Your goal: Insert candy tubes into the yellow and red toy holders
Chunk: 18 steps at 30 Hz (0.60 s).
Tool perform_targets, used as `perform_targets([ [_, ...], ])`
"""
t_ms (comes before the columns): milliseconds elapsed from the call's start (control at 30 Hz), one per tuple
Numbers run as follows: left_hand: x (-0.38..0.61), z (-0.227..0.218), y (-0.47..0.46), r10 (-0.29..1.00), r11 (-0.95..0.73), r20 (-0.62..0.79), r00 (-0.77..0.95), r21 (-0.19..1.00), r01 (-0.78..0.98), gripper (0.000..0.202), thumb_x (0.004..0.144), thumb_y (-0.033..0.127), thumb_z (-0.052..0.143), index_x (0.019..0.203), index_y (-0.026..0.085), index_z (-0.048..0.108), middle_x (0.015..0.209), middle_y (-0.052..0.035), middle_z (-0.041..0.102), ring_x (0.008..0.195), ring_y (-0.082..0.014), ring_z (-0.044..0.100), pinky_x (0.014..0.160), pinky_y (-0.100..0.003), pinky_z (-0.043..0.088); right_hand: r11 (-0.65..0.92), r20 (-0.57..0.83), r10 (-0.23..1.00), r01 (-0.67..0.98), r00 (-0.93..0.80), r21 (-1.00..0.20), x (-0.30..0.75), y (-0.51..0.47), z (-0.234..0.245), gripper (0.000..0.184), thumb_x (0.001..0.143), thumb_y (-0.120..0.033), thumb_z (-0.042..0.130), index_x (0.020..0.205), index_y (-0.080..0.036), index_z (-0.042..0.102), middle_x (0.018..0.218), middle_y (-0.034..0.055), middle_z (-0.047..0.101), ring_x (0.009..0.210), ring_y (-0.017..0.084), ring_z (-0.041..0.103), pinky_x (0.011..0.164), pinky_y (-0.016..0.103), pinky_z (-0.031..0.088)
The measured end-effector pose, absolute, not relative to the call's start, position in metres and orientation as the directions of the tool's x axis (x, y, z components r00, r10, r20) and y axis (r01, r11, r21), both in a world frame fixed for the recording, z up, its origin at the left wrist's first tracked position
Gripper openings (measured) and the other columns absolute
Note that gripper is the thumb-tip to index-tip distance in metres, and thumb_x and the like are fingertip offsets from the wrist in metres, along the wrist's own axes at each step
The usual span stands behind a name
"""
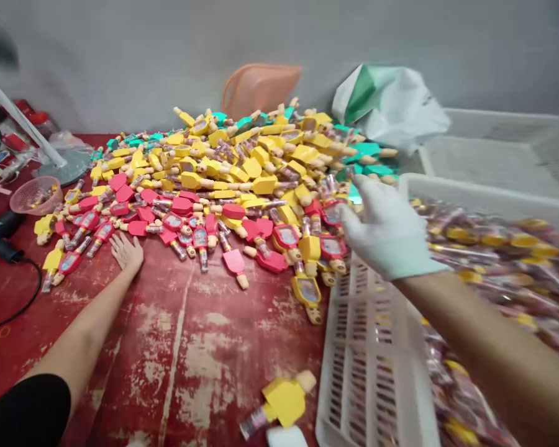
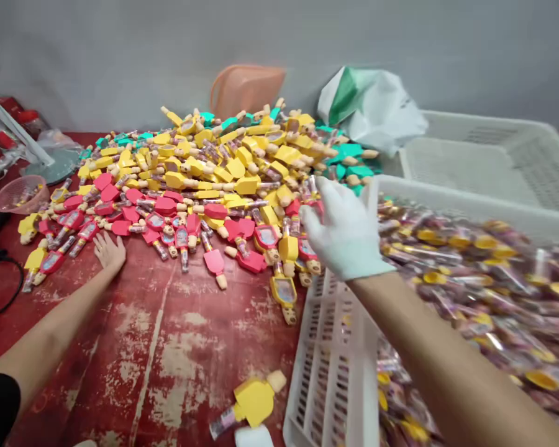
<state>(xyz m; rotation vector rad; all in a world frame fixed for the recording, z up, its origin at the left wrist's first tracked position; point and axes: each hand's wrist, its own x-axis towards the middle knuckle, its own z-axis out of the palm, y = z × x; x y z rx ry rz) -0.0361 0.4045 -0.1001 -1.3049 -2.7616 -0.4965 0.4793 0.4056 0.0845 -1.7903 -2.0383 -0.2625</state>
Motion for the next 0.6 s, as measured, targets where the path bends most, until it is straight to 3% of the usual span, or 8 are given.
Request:
perform_targets([
  [167, -0.031, -0.096, 0.4, 0.748, 0.618, 0.149, -0.647, 0.202, 0.76, 0.071, 0.101, 0.043, 0.035, 0.158, 0.002, 0.031, 0.167, -0.0256, 0.024, 0.157, -0.0397, 0.018, 0.126, -0.055, 0.019, 0.092, 0.255, 0.967, 0.95, -0.013, -0.299, 0.453, 0.504, 0.082, 0.057, 0.1, -0.035, 0.046, 0.148, -0.006, 0.046, 0.139, 0.0244, 0.058, 0.131, 0.03, 0.053, 0.106, 0.039, 0.042],
  [400, -0.026, -0.092, 0.395, 0.756, 0.633, 0.091, -0.648, 0.147, 0.76, 0.069, 0.101, 0.041, 0.035, 0.159, 0.005, 0.032, 0.168, -0.0236, 0.023, 0.157, -0.0388, 0.018, 0.126, -0.056, 0.02, 0.103, 0.14, 0.988, 0.957, -0.067, -0.27, 0.397, 0.676, 0.126, 0.061, 0.101, -0.044, 0.049, 0.148, -0.005, 0.046, 0.142, 0.0281, 0.053, 0.127, 0.029, 0.051, 0.096, 0.042, 0.038],
  [600, -0.026, -0.096, 0.386, 0.763, 0.635, 0.075, -0.642, 0.094, 0.766, 0.066, 0.102, 0.04, 0.033, 0.158, 0.004, 0.034, 0.167, -0.0233, 0.025, 0.158, -0.0379, 0.018, 0.125, -0.056, 0.022, -0.015, 0.107, 0.993, 0.966, 0.044, -0.258, 0.355, 0.809, 0.137, 0.076, 0.1, -0.057, 0.046, 0.153, -0.001, 0.038, 0.152, 0.0301, 0.042, 0.131, 0.028, 0.049, 0.091, 0.047, 0.036],
])
